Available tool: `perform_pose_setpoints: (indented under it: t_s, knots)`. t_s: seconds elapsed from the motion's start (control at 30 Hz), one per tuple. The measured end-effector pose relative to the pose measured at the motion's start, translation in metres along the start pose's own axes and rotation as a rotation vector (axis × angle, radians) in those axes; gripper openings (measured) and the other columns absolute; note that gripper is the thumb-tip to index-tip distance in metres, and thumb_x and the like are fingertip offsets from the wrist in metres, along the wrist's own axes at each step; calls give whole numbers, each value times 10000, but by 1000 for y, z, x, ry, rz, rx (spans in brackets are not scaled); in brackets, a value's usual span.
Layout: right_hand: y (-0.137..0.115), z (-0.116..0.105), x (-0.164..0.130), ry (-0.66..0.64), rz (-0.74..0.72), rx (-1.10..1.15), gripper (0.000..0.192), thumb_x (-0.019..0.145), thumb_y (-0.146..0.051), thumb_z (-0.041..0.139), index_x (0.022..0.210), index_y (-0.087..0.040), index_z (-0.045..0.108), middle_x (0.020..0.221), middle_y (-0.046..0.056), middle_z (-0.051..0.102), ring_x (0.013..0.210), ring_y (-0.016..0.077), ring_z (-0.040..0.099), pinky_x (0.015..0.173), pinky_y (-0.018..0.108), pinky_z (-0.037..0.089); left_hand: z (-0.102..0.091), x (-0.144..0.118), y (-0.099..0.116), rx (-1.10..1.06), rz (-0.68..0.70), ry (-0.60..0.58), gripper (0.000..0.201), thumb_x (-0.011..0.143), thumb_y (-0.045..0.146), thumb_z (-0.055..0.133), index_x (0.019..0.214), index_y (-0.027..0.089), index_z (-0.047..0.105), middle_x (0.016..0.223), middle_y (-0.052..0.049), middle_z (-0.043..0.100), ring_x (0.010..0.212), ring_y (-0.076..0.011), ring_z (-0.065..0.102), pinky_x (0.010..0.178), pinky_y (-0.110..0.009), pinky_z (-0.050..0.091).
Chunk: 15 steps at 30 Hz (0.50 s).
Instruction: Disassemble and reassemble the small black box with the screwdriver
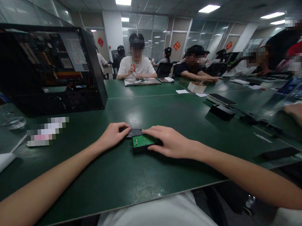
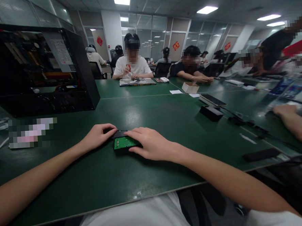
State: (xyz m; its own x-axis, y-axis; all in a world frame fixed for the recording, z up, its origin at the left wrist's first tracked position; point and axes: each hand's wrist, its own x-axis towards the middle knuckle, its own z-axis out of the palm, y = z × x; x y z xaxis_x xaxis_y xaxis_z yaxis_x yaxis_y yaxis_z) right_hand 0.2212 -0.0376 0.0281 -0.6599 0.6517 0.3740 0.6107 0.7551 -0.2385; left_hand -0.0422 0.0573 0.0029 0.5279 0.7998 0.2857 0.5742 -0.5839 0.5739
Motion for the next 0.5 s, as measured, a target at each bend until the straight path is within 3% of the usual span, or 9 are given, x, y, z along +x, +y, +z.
perform_pose_setpoints:
  t_s: [0.13,0.3,0.37,0.43,0.5]
  knots:
    - [15,-45,-35,148,153,-75,505,950,-370,638,1407,-169,563,1326,129,675,1174,251,659,1006,394,530,1,-3,8,-45,-26,1,422,934,524,554,984,167,773,978,-68,783,876,-258,704,794,-327,500]
    - [72,-95,-125,416,681,-378,541,869,-476,657,1312,-166,656,1231,150,726,1075,332,705,941,473,543,11,-12,26,-138,9,-52,383,949,494,550,983,175,759,935,-47,768,855,-236,688,774,-309,486]
    - [98,-107,-165,406,974,-549,566,850,-506,631,1302,-169,672,1190,178,734,1069,393,696,903,515,534,16,-15,33,-176,23,-69,364,957,475,551,991,175,755,916,-41,760,831,-223,677,754,-301,476]
    - [123,-115,-200,315,1231,-634,622,855,-598,573,1327,-202,654,1135,196,735,1040,444,686,817,543,531,21,-18,40,-214,34,-87,344,960,449,554,989,170,752,902,-40,756,820,-214,670,743,-294,469]
    - [145,-118,-230,246,1394,-609,660,812,-660,574,1302,-224,648,1083,190,733,1010,463,682,768,542,531,24,-20,44,-233,44,-112,322,965,421,553,992,165,747,917,-42,756,825,-207,669,745,-290,465]
